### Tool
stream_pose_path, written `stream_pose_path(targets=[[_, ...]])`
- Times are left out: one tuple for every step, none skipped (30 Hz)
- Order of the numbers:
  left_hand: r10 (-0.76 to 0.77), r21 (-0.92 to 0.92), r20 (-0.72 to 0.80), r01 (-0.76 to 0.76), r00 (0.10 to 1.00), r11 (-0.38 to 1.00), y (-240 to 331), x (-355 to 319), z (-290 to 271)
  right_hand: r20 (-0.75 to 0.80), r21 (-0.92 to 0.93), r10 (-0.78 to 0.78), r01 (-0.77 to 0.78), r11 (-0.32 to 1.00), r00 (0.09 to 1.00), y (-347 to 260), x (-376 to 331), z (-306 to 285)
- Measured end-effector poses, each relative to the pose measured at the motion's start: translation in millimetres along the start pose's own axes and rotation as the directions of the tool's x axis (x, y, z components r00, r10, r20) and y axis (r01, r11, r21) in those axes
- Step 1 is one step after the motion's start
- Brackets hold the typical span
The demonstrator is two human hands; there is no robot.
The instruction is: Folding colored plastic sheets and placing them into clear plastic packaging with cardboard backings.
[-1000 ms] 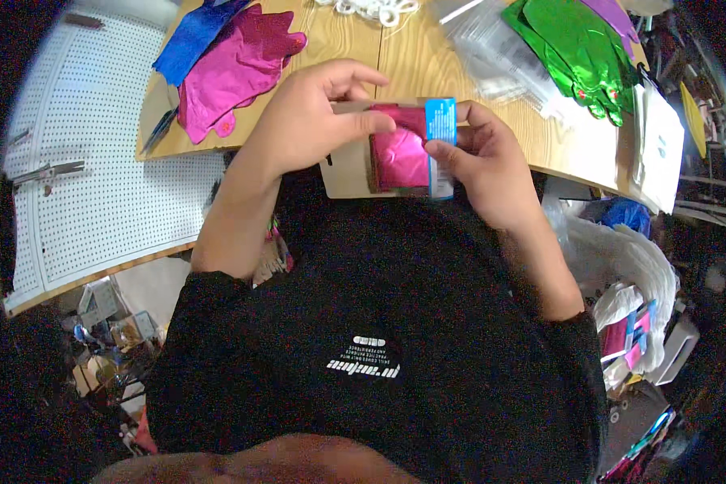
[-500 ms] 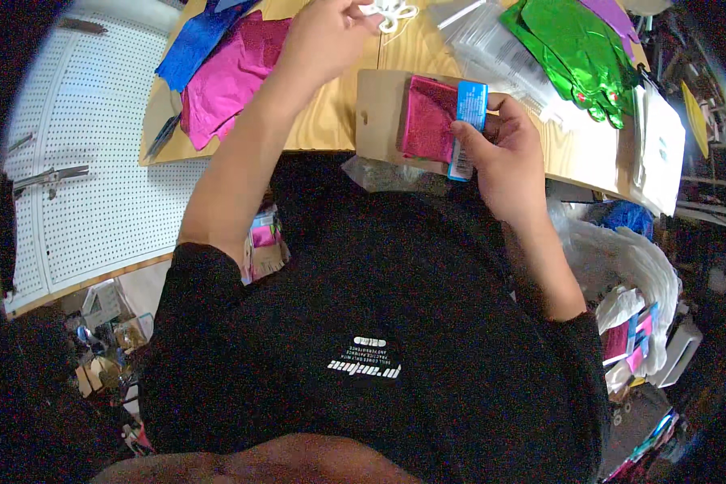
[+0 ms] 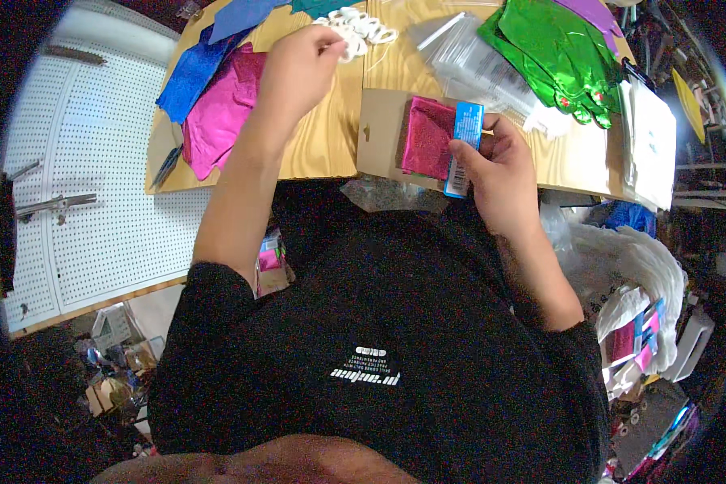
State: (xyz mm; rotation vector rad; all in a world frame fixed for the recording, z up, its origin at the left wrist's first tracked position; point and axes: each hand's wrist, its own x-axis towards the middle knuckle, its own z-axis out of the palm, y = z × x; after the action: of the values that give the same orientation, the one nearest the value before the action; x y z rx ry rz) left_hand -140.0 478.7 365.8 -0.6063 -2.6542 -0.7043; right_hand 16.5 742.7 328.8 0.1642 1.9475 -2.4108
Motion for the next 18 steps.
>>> stream_pose_path(targets=[[-0.120, -0.182, -0.032, 0.112, 0.992, 0.977, 14, -10, -13, -0.007, 0.003, 0.001, -0.001, 1.000, 1.000, 2, 0, -1], [-0.244, -0.357, -0.043, 0.213, 0.969, 0.909, 25, -22, -24, -0.021, 0.028, -0.017, 0.017, 0.999, 1.000, 3, -1, -1], [-0.247, -0.358, -0.035, 0.219, 0.968, 0.908, 28, -34, -21, -0.035, 0.047, -0.026, 0.028, 0.999, 0.999, 7, 0, -1], [-0.335, -0.531, 0.049, 0.309, 0.941, 0.789, 30, -45, -16, -0.040, 0.047, -0.018, 0.020, 0.999, 0.999, 11, 1, 0], [-0.407, -0.668, 0.140, 0.389, 0.903, 0.635, 36, -57, -12, -0.042, 0.051, -0.031, 0.033, 0.998, 0.999, 13, 1, 1], [-0.410, -0.647, 0.147, 0.401, 0.900, 0.648, 45, -70, -13, -0.041, 0.051, -0.045, 0.047, 0.998, 0.998, 11, -1, 5], [-0.412, -0.627, 0.157, 0.413, 0.897, 0.660, 53, -79, -10, -0.035, 0.049, -0.041, 0.042, 0.998, 0.999, 11, -1, 9], [-0.250, -0.533, -0.006, 0.208, 0.968, 0.820, 56, -85, -7, -0.020, 0.081, -0.047, 0.049, 0.995, 0.999, 11, -2, 13], [-0.259, -0.531, -0.008, 0.215, 0.966, 0.819, 61, -89, -4, -0.007, 0.113, -0.054, 0.054, 0.992, 0.999, 11, -3, 17], [-0.221, -0.438, -0.046, 0.179, 0.974, 0.881, 67, -92, -3, 0.001, 0.111, -0.048, 0.048, 0.993, 0.999, 11, -4, 20], [-0.173, -0.341, -0.074, 0.138, 0.982, 0.930, 70, -94, -1, -0.009, 0.072, -0.046, 0.046, 0.996, 0.999, 14, -4, 22], [-0.181, -0.280, -0.015, 0.169, 0.983, 0.945, 70, -98, 2, -0.019, 0.031, -0.044, 0.044, 0.999, 0.999, 17, -4, 23], [-0.184, -0.283, -0.012, 0.174, 0.983, 0.943, 66, -101, 4, -0.020, 0.028, -0.039, 0.039, 0.999, 0.999, 19, -5, 23], [-0.079, -0.237, 0.035, 0.085, 0.996, 0.968, 60, -103, 7, -0.017, 0.042, -0.039, 0.039, 0.998, 0.999, 20, -6, 23], [0.027, -0.196, 0.085, -0.010, 0.996, 0.981, 57, -105, 8, -0.015, 0.057, -0.039, 0.040, 0.998, 0.999, 21, -7, 22], [0.025, -0.203, 0.087, -0.007, 0.996, 0.979, 55, -107, 7, -0.018, 0.051, -0.035, 0.036, 0.998, 0.999, 21, -7, 22], [0.047, -0.209, 0.104, -0.024, 0.994, 0.978, 54, -108, 6, -0.025, 0.016, -0.026, 0.026, 1.000, 0.999, 22, -7, 21], [0.069, -0.216, 0.120, -0.042, 0.990, 0.976, 55, -109, 6, -0.033, -0.019, -0.017, 0.016, 1.000, 0.999, 22, -8, 20]])
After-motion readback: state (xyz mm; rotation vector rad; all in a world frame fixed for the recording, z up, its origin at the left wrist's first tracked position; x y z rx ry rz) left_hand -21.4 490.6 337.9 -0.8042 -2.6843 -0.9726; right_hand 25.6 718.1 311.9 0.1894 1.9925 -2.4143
